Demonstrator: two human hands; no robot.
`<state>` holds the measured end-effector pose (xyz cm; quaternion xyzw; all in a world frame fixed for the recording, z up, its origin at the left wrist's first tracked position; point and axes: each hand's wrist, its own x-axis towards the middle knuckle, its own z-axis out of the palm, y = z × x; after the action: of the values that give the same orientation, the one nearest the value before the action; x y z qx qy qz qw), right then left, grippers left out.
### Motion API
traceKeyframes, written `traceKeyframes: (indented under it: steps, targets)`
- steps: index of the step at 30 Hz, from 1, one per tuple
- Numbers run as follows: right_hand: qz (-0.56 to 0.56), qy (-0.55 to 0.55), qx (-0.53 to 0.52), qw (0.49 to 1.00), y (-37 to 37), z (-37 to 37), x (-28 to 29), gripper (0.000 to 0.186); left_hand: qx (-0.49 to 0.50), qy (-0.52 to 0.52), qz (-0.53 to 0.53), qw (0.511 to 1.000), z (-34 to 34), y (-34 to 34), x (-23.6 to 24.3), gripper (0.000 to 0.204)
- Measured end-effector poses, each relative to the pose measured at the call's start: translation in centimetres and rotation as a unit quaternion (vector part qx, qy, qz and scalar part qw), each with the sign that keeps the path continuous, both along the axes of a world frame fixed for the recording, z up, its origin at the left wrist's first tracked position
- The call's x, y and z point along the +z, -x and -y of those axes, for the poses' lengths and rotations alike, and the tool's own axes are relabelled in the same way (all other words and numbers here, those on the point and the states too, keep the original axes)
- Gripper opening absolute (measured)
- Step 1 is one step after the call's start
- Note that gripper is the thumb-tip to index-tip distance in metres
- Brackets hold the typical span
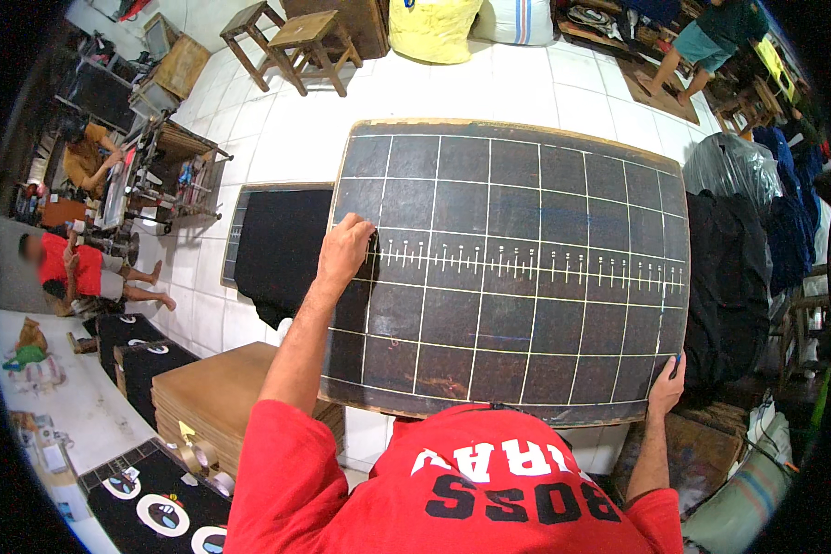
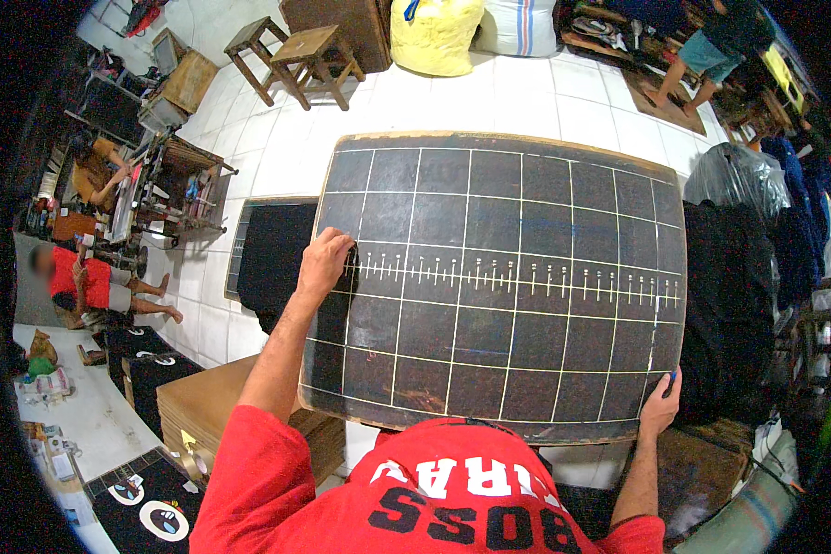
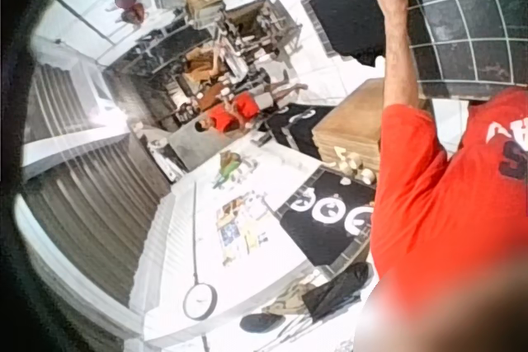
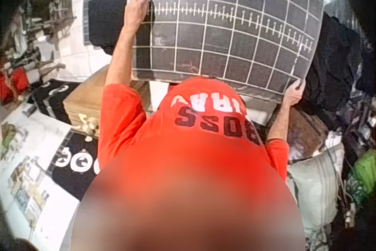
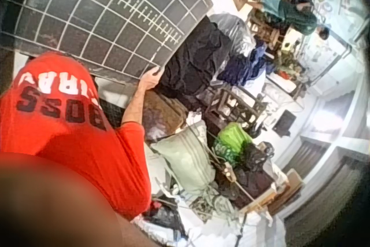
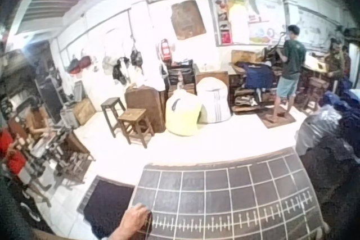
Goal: The person places black t-shirts onto a gridded wooden board, smoothing them flat with both hands. They then remove the board and repeat the process with another shirt, ensuring each garment is aligned and wrinkle-free on the board.
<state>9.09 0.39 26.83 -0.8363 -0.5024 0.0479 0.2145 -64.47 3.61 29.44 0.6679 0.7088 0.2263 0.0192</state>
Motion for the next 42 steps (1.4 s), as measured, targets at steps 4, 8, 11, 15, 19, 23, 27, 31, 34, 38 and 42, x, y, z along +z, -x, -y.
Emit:
traceKeyframes:
  steps: [4, 8, 11, 15, 19, 23, 27, 31, 34, 38, 42]
  targets:
    - [-0.009, 0.003, -0.002, 1.000, 0.4, 0.1, 0.4, 0.047, -0.028, -0.023, -0.005, 0.999, 1.1, -0.1, 0.4, 0.009]
    - [-0.014, -0.006, 0.007, 1.000, 0.8, 0.0, 0.8, 0.047, -0.031, -0.035, -0.009, 0.999, 1.3, -0.4, 0.4, 0.009]
    - [-0.006, 0.003, -0.006, 1.000, 0.9, 0.0, 0.8, 0.047, -0.030, -0.027, -0.024, 0.999, 0.7, -0.5, 0.4, 0.009]
    - [-0.016, -0.010, 0.004, 1.000, 0.7, 0.1, 0.6, 0.047, -0.039, -0.033, -0.031, 0.998, 0.5, -0.6, 0.3, 0.007]
    - [-0.005, -0.015, 0.012, 1.000, 0.6, 0.1, 0.5, 0.048, -0.053, -0.042, -0.039, 0.997, 0.4, -0.3, 0.2, 0.008]
    - [-0.015, 0.017, -0.003, 1.000, 0.5, 0.0, 0.7, 0.049, -0.061, -0.044, -0.054, 0.996, 0.2, -0.1, -0.1, 0.008]
    - [-0.008, -0.004, 0.009, 1.000, 0.5, 0.0, 0.6, 0.047, -0.063, -0.047, -0.042, 0.996, 0.1, 0.0, -0.2, 0.007]
    - [0.001, -0.009, 0.010, 1.000, 0.3, 0.0, 0.2, 0.047, -0.063, -0.049, -0.033, 0.996, 0.0, 0.0, -0.2, 0.006]
    - [0.002, -0.007, 0.007, 1.000, 0.2, 0.0, 0.1, 0.047, -0.054, -0.042, -0.024, 0.997, -0.3, 0.1, -0.2, 0.006]
    - [-0.003, -0.001, 0.003, 1.000, 0.2, 0.0, 0.2, 0.047, -0.046, -0.042, 0.018, 0.998, -1.0, 0.5, -0.4, 0.007]
    - [-0.003, -0.014, 0.013, 1.000, 0.2, 0.1, 0.2, 0.048, 0.039, -0.059, 0.082, 0.994, -1.0, 0.6, -0.5, 0.007]
